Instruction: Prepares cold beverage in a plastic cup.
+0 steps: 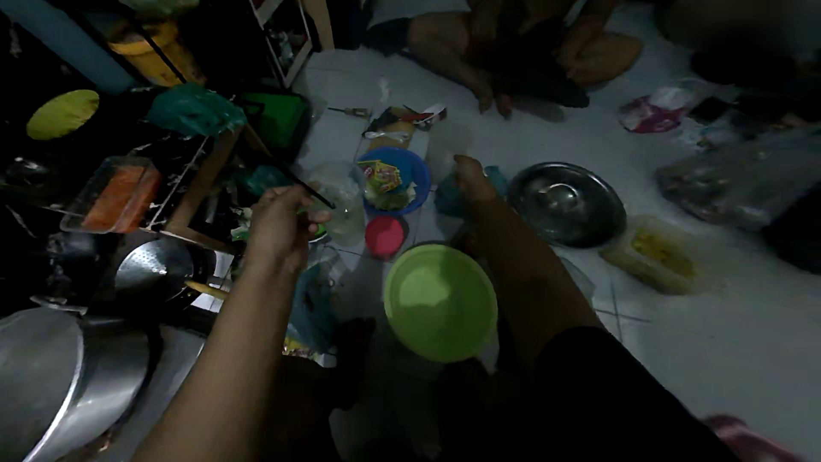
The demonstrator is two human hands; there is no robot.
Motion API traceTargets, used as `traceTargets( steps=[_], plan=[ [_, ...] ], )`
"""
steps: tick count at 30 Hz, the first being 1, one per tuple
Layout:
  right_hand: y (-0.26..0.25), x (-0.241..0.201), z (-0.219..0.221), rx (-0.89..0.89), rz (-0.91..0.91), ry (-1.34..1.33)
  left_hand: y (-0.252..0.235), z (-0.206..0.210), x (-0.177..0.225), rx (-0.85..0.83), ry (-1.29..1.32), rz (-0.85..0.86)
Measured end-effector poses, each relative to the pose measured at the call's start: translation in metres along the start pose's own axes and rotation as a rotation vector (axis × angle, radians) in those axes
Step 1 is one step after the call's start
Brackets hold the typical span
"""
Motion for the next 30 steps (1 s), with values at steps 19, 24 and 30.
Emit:
traceTargets(
  steps=[19,24,30],
  plan=[
    [0.412,-0.061,-0.055,-0.308,-0.69,0.271,0.168,0.008,-0.039,-0.472,-0.218,0.123],
    [0.464,-0.018,-0.117,0.031,-0.779,0.345,0.206,0.05,-0.051,-0.929,-0.403,0.139],
    [0.512,-0.012,-0.154,0.265,-0.949,0.482,0.243,0.095,-0.068,-1.214,-0.286,0.065]
  ],
)
Point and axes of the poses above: each hand's wrist, its own y-axis away from the middle knuckle, its own z-axis out of the palm, x = y × z, the point moved 3 cm from there along -y, towards the middle knuckle, and after that the axes turned 2 degrees about -y, right-handed, at the moved point
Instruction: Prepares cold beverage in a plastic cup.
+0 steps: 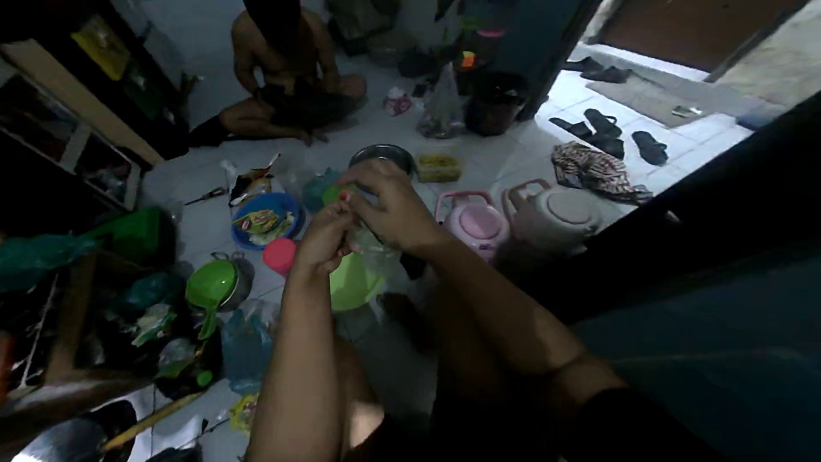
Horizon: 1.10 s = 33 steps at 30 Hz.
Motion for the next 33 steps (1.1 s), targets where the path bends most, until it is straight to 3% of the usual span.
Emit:
traceTargets(
  steps=[4,6,13,22,29,33],
  plan=[
    [-0.003,0.002,-0.011,-0.084,-0.112,0.121,-0.02,0.01,0.003,0.014,-0.003,0.084],
    [-0.008,0.01,-0.006,-0.182,-0.07,0.102,-0.027,0.005,0.003,0.092,0.002,0.101],
    [-0.022,0.039,0.026,-0.282,-0.025,-0.036,-0.047,-0.02,-0.005,0.267,0.022,0.095],
    [-0.021,0.031,0.022,-0.382,0.061,0.042,-0.052,-0.018,0.004,0.319,-0.043,0.137],
    [-0.024,0.039,0.007,-0.24,0.073,0.188,-0.043,-0.034,0.0,0.208,-0.134,0.125],
    [-0.024,0.044,0.002,-0.364,0.246,-0.021,-0.043,-0.041,-0.007,0.286,-0.126,0.066]
  ],
)
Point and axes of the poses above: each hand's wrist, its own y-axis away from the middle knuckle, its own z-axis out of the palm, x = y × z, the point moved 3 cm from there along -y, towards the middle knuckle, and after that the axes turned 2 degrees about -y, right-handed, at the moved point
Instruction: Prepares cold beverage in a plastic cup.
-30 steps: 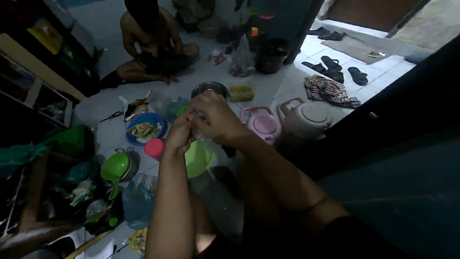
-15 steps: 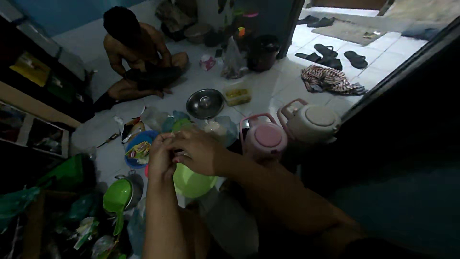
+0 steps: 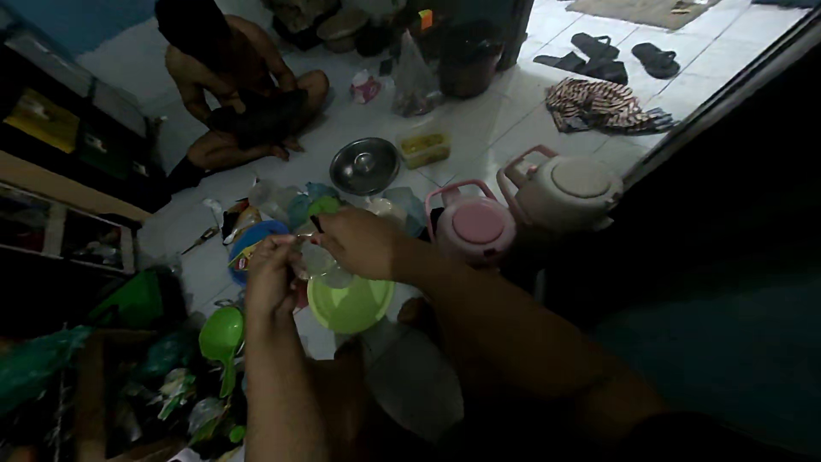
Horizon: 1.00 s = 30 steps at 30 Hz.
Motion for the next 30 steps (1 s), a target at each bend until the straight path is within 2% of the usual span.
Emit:
traceTargets(
  steps=[3,7,9,11,13,15,18,20,22,26,30],
  plan=[
    [0.0,0.003,0.008,0.039,-0.054,-0.163,0.002,0.005,-0.003,0.044,0.002,-0.008],
    [0.001,0.002,0.013,0.179,-0.112,0.049,0.003,0.01,-0.002,0.066,0.008,0.034],
    [0.001,0.003,0.012,0.138,-0.089,0.064,0.003,0.014,-0.004,0.087,0.045,0.036],
    [0.0,0.007,0.01,0.09,-0.069,-0.057,0.003,0.019,-0.005,0.098,0.057,0.024],
    [-0.001,0.009,0.011,0.117,-0.067,-0.135,0.003,0.022,-0.005,0.089,0.047,0.014],
    [-0.002,0.008,0.007,0.174,-0.078,-0.039,0.001,0.022,-0.005,0.087,0.036,0.005],
    [-0.001,0.006,0.002,0.134,-0.053,0.057,0.001,0.023,-0.004,0.094,0.049,0.015],
    [-0.001,0.007,0.001,0.068,-0.054,-0.052,0.001,0.024,-0.003,0.087,0.059,0.023],
    [-0.002,0.009,0.004,0.098,-0.088,-0.15,0.002,0.024,-0.004,0.069,0.069,0.023],
    [-0.002,0.009,0.004,0.149,-0.061,0.059,0.002,0.023,-0.002,0.092,0.013,-0.004],
    [-0.003,0.011,0.004,0.101,-0.059,-0.128,0.004,0.021,-0.001,0.103,0.013,-0.013]
  ],
)
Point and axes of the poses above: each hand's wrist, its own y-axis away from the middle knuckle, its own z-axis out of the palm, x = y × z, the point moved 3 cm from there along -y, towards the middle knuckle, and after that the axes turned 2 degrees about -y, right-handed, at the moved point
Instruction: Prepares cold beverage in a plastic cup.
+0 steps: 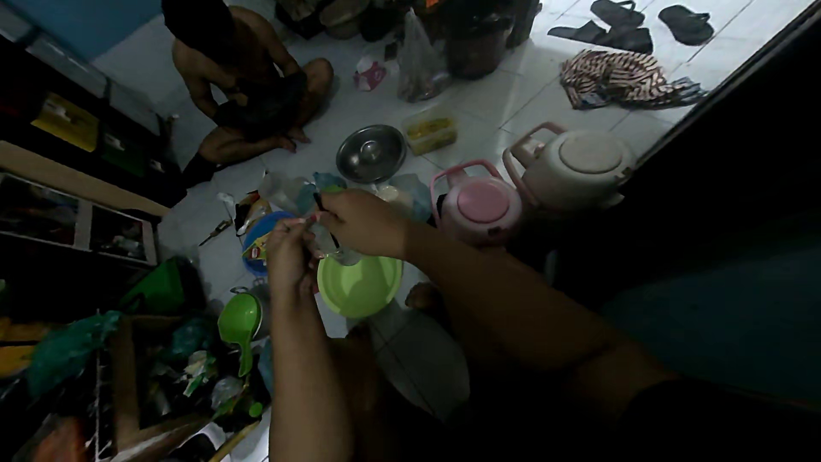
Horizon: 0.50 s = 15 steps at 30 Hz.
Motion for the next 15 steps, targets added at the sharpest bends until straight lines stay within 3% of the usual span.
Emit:
traceTargets(
  steps=[4,8,11,15],
  plan=[
    [0.0012,-0.0009,0.0025,0.122,-0.044,0.144,-0.0002,-0.0024,-0.0006,0.018,0.018,0.008],
    [0.003,-0.0031,0.0013,0.084,-0.021,0.003,0.0,-0.0038,-0.0011,0.019,0.043,0.028],
    [0.0043,-0.0042,0.0005,0.144,-0.035,0.065,0.0018,-0.0042,0.0004,0.023,0.038,0.021],
    [-0.0008,-0.0011,-0.0014,0.061,-0.007,-0.015,0.0012,-0.0057,-0.0001,0.014,0.046,0.02]
  ],
)
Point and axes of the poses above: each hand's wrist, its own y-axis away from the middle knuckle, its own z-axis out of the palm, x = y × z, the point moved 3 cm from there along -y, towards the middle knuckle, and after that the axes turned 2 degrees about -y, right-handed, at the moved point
